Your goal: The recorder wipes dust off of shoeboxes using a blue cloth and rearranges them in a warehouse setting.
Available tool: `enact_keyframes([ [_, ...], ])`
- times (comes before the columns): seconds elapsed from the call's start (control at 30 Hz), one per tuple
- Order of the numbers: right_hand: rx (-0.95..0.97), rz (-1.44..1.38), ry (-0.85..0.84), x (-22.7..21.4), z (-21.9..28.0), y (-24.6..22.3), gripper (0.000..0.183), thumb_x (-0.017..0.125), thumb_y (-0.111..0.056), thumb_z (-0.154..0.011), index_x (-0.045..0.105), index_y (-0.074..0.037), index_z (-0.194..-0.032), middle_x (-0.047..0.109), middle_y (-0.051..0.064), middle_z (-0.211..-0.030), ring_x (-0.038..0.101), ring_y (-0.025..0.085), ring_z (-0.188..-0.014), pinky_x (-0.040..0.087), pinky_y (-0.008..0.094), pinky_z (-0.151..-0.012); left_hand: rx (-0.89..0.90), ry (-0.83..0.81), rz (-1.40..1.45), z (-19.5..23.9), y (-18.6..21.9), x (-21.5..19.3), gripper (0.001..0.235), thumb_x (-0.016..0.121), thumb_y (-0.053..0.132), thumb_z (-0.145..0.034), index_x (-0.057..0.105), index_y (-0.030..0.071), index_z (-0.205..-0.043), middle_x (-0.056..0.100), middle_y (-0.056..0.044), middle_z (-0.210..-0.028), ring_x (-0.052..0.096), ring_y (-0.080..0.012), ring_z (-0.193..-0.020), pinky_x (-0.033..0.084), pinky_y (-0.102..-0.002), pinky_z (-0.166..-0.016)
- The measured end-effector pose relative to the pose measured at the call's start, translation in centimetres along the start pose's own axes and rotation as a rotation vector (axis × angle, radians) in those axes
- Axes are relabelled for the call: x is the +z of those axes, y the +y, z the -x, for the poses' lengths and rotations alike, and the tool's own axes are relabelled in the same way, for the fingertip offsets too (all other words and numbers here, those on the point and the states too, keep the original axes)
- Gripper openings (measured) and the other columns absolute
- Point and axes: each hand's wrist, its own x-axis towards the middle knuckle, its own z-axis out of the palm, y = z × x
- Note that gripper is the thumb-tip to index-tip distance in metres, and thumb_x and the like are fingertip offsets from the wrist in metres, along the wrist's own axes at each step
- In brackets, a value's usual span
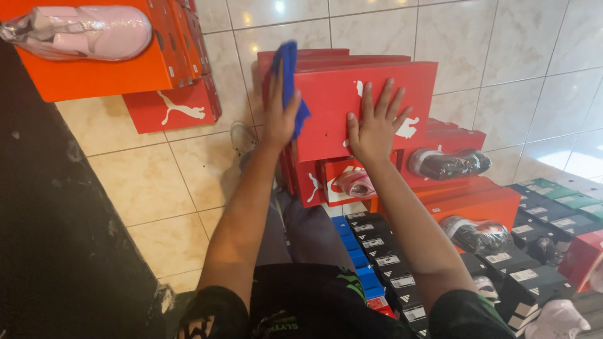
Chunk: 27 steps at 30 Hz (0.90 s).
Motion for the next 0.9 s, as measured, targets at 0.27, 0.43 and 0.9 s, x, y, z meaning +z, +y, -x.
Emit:
enact_keyframes([
  [0.27, 0.043, 0.015, -0.006, -0.9, 0.5, -0.9, 0.066, 0.029, -0.058, -0.113, 0.01, -0.029, -0.169, -0.004, 0.008, -0.175, -0.007, 0.04, -0.161, 0.0, 0.071, -0.126, -0.335, -0.029, 0.017, 5.9, 4.5, 0.0, 0.069, 0.054, 0.036, -0.1, 0.03, 0.015, -0.162, 0.055, -0.007, -0.108, 0.06, -0.0158, -0.084, 0.055, -0.032, -0.074],
  [0.43, 0.061, -0.074, -0.009, -1.3, -0.3, -0.9, 0.064, 0.026, -0.055, -0.114, 0.01, -0.028, -0.169, -0.004, 0.006, -0.175, -0.009, 0.037, -0.162, -0.003, 0.07, -0.126, -0.229, -0.058, -0.244, 10.2, 4.3, 0.0, 0.075, 0.052, 0.048, -0.104, 0.019, 0.014, -0.164, 0.03, -0.026, -0.158, 0.032, -0.039, -0.148, 0.03, -0.05, -0.12],
  [0.9, 0.02, -1.022, 0.25, -1.7, 0.7, 1.4, 0.072, 0.019, -0.059, -0.114, -0.001, -0.017, -0.168, 0.003, 0.005, -0.178, 0.003, 0.023, -0.168, -0.019, 0.056, -0.133, 0.245, -0.254, -1.209, 0.9, 8.8, 13.9, 0.056, 0.047, 0.046, -0.106, 0.042, 0.032, -0.16, 0.01, -0.023, -0.168, 0.017, -0.0517, -0.154, 0.023, -0.073, -0.12],
])
